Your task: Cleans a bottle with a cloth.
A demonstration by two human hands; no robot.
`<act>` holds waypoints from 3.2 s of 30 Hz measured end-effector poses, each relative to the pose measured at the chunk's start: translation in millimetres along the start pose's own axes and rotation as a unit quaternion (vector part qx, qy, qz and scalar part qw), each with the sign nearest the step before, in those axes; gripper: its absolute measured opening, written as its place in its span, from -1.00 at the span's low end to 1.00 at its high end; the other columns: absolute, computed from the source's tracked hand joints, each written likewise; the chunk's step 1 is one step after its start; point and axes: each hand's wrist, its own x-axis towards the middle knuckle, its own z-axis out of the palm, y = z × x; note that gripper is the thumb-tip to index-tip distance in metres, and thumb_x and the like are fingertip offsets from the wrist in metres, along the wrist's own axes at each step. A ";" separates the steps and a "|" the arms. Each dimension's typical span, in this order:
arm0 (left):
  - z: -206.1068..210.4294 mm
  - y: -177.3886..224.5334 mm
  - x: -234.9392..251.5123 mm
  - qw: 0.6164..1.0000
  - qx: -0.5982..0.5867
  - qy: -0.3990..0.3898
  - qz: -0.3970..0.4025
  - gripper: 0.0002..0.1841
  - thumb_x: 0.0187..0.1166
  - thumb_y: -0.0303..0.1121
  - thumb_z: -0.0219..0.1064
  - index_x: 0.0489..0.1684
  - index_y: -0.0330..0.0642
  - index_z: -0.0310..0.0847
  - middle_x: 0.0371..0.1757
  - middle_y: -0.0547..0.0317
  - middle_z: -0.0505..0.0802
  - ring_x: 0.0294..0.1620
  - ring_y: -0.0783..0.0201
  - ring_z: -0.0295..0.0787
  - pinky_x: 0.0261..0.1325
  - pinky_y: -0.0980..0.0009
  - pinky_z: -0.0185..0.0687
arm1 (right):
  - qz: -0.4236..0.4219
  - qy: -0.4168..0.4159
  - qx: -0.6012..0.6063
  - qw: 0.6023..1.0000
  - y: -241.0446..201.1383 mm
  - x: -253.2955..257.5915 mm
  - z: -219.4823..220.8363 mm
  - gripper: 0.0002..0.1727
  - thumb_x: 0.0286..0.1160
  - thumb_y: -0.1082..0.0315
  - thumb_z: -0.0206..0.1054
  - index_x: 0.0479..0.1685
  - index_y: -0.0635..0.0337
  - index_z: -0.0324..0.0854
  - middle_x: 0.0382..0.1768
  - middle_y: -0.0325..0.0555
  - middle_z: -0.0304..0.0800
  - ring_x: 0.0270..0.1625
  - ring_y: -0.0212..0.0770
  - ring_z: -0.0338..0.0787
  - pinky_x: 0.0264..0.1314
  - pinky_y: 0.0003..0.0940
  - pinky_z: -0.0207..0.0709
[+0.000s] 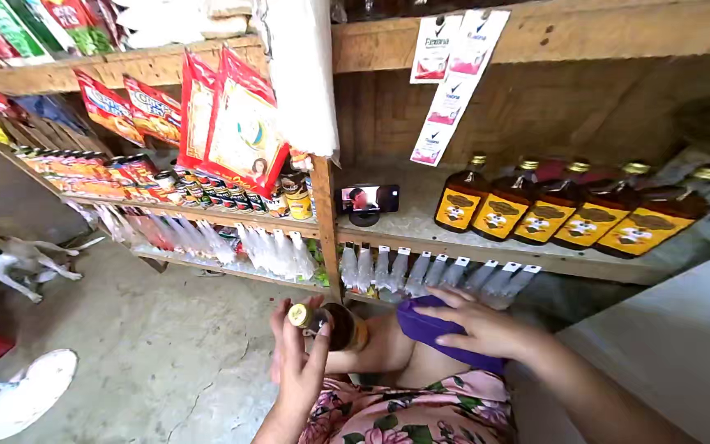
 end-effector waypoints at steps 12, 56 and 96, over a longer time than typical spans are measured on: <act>-23.9 -2.8 -20.5 0.975 -0.201 0.070 0.062 -0.84 0.62 0.03 0.32 -0.26 0.29 0.69 -0.26 0.45 0.86 -0.05 0.39 0.83 0.32 0.32 0.67 | -0.010 0.318 0.109 0.942 14.0 -5.9 17.7 -0.61 0.54 0.35 0.38 0.35 0.14 0.74 0.31 0.22 0.75 0.35 0.16 0.75 0.42 0.17 0.57; -35.7 0.4 -66.0 0.968 -0.162 0.168 0.095 -0.74 0.76 -0.04 0.13 -0.36 0.27 0.64 0.05 0.46 0.86 0.38 0.30 0.66 0.75 0.14 0.18 | -0.248 0.141 0.162 0.945 -144.0 89.6 100.7 -0.45 0.80 -0.04 -0.01 0.52 0.05 0.61 0.53 0.18 0.57 0.63 0.11 0.49 0.72 0.09 0.25; -20.4 8.0 -77.0 0.978 -0.118 0.079 0.151 -0.70 0.78 0.01 0.09 -0.34 0.23 0.63 0.02 0.49 0.85 0.22 0.36 0.74 0.39 0.38 0.56 | -0.241 0.158 0.252 0.924 -118.0 109.0 103.0 -0.55 0.78 0.22 0.02 0.24 0.34 0.74 0.26 0.19 0.79 0.45 0.04 0.69 0.62 -0.06 0.39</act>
